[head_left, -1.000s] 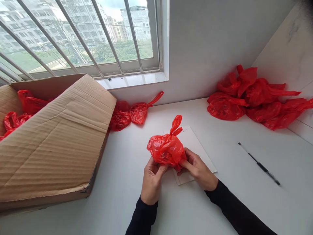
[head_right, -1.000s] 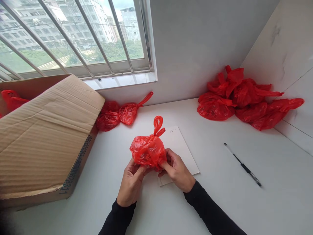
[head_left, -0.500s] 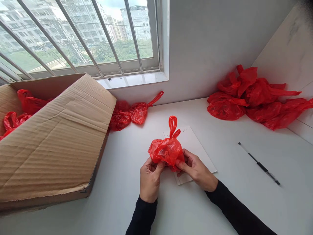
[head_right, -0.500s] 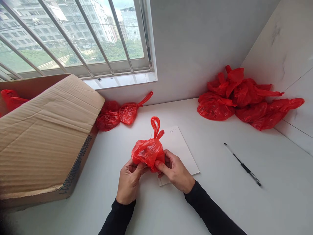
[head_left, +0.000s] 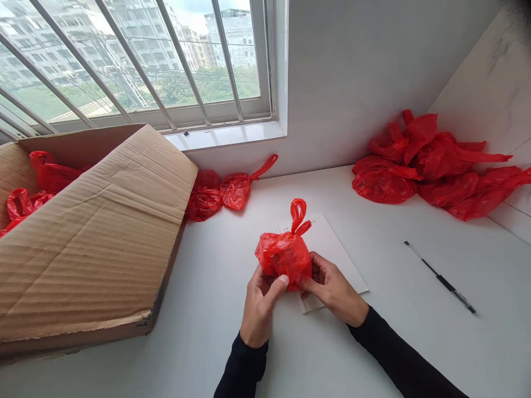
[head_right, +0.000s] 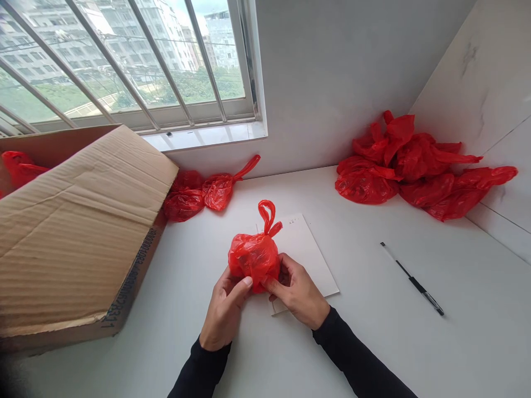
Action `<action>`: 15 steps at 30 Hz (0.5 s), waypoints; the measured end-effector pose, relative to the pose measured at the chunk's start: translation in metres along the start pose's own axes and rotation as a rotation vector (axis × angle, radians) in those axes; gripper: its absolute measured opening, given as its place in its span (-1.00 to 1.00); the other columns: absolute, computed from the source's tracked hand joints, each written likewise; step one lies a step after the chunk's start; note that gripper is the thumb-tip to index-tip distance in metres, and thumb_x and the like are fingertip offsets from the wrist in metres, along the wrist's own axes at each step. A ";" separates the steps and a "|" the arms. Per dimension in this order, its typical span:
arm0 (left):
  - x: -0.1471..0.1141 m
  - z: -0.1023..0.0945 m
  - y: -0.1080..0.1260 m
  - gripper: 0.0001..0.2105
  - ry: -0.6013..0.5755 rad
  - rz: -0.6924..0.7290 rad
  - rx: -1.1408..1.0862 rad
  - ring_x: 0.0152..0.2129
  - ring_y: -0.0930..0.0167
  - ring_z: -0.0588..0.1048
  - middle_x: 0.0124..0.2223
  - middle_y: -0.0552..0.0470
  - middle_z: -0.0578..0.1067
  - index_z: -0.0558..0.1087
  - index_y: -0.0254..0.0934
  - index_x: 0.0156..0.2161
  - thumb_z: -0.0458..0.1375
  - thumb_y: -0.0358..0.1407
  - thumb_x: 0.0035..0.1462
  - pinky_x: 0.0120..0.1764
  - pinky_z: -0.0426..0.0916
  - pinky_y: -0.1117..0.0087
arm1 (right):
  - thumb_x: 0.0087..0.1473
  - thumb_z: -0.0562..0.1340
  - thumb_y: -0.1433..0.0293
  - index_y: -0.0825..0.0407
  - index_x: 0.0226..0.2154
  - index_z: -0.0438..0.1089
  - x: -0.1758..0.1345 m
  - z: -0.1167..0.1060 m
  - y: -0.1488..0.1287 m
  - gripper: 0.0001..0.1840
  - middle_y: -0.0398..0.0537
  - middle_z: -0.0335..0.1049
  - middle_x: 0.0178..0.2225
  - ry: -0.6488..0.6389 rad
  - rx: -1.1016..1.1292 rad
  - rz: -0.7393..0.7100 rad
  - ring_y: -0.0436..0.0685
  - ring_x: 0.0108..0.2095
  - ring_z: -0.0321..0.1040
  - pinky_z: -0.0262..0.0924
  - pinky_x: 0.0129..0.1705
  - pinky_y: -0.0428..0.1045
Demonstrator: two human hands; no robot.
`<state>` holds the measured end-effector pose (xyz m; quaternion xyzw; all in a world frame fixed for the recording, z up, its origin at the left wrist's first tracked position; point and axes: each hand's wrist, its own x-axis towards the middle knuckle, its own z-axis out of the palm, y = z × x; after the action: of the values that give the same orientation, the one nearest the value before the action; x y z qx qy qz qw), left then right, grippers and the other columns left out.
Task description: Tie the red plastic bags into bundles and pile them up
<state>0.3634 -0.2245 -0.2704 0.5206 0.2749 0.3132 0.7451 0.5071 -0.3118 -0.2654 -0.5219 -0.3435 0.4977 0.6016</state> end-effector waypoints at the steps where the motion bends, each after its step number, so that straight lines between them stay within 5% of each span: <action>1: 0.000 0.001 0.000 -0.69 -0.002 0.011 0.038 -0.20 0.31 0.49 -0.11 -0.05 0.57 0.47 -0.24 -0.01 0.28 -0.24 0.13 -0.11 0.38 0.34 | 0.03 0.41 0.18 -0.02 -0.21 0.33 0.000 0.000 0.001 -0.64 -0.10 0.41 -0.26 0.004 0.000 -0.001 0.14 -0.27 0.37 0.36 -0.36 0.01; 15: 0.005 -0.004 -0.007 -0.66 0.137 -0.010 -0.014 -0.26 0.33 0.51 -0.17 -0.10 0.60 0.51 -0.31 -0.08 0.31 -0.15 0.11 -0.13 0.37 0.35 | 0.21 0.20 0.04 -0.02 -0.19 0.34 -0.002 0.001 0.001 -0.64 -0.06 0.40 -0.23 -0.024 -0.084 -0.023 0.13 -0.23 0.35 0.38 -0.30 0.02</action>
<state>0.3648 -0.2199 -0.2789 0.4916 0.3258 0.3464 0.7295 0.5053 -0.3133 -0.2663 -0.5369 -0.3773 0.4818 0.5808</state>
